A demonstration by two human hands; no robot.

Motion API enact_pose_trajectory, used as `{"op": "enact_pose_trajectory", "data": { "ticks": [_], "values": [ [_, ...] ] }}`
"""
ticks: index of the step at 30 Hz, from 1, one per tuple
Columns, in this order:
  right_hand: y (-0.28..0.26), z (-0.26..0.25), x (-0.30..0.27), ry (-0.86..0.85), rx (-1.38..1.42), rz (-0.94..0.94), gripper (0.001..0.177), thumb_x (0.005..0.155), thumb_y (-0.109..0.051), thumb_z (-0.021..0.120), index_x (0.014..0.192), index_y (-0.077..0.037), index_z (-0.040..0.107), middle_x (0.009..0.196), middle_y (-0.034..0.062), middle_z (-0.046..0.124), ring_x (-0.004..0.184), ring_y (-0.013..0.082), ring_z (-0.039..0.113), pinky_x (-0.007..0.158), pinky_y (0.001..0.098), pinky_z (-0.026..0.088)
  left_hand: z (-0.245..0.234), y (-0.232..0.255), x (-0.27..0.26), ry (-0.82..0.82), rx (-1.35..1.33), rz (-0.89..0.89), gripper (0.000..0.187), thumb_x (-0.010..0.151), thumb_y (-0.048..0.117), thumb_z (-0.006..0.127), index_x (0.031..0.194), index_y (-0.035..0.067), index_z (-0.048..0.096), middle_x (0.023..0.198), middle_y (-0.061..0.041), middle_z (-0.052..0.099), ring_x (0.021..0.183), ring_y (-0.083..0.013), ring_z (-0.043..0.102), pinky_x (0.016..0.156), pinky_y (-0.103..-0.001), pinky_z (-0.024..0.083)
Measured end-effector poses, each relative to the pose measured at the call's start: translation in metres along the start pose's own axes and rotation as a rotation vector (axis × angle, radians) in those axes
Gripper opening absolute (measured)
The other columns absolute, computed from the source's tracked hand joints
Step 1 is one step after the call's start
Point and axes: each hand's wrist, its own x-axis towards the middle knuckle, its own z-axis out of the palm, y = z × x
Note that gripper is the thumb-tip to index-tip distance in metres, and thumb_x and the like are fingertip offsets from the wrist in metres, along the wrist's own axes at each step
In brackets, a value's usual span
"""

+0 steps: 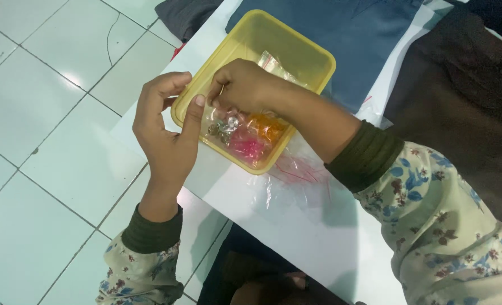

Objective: Packaging small decorative beads into plastic resealable bags

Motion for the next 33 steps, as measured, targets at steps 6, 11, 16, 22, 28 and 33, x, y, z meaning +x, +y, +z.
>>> {"op": "enact_pose_trajectory", "data": {
  "ticks": [6,11,16,22,28,33],
  "values": [
    [-0.008,0.005,-0.008,-0.004,-0.116,-0.013,0.013,0.091,-0.002,0.061,0.091,-0.007,0.073,0.072,0.0081,0.073,0.058,0.0119,0.062,0.049,0.0262,0.046,0.0,-0.002,-0.003,0.014,-0.009,-0.021,0.016,0.105,0.01,0.064,0.12,0.004,0.06,0.119,-0.011,0.064,0.116,-0.0257,0.064,0.096,-0.036,0.055],
    [-0.002,-0.017,-0.01,0.026,-0.112,-0.107,0.009,0.091,-0.007,0.067,0.093,-0.01,0.075,0.078,0.0041,0.074,0.061,0.0106,0.06,0.056,0.0256,0.05,-0.001,-0.001,0.0,-0.004,-0.011,0.012,0.016,0.107,0.011,0.062,0.12,0.001,0.06,0.117,-0.012,0.064,0.112,-0.0268,0.064,0.095,-0.036,0.054],
    [0.015,-0.035,-0.002,-0.023,-0.099,-0.302,0.008,0.096,-0.012,0.071,0.095,-0.011,0.079,0.076,-0.0051,0.066,0.068,0.0036,0.053,0.062,0.0197,0.044,-0.004,-0.001,0.0,-0.029,0.028,0.035,0.021,0.104,0.008,0.069,0.123,0.003,0.063,0.121,-0.011,0.065,0.116,-0.0259,0.061,0.096,-0.036,0.052],
    [-0.01,-0.02,-0.029,-0.028,-0.091,-0.067,0.013,0.103,-0.011,0.06,0.094,-0.01,0.07,0.076,0.0072,0.065,0.063,0.0135,0.057,0.046,0.0306,0.059,-0.009,-0.005,0.0,-0.057,0.217,0.04,0.023,0.096,0.01,0.081,0.115,0.014,0.069,0.124,-0.005,0.067,0.118,-0.026,0.06,0.105,-0.041,0.044],
    [-0.016,-0.044,-0.04,-0.236,-0.081,-0.183,0.019,0.092,-0.021,0.074,0.108,-0.011,0.072,0.08,0.0031,0.063,0.07,0.0079,0.057,0.047,0.0232,0.052,-0.01,-0.009,0.005,-0.162,0.201,0.05,0.018,0.093,0.014,0.087,0.104,0.018,0.074,0.139,-0.002,0.057,0.129,-0.0293,0.047,0.111,-0.046,0.044],
    [-0.009,-0.048,-0.038,-0.133,-0.034,-0.106,0.035,0.072,-0.003,0.074,0.107,-0.004,0.073,0.075,0.0053,0.07,0.068,0.0109,0.063,0.064,0.0218,0.047,-0.007,-0.001,0.005,-0.068,0.172,0.002,0.017,0.094,0.007,0.081,0.088,0.016,0.068,0.134,0.0,0.061,0.128,-0.0276,0.049,0.111,-0.046,0.041]
  ]
}}
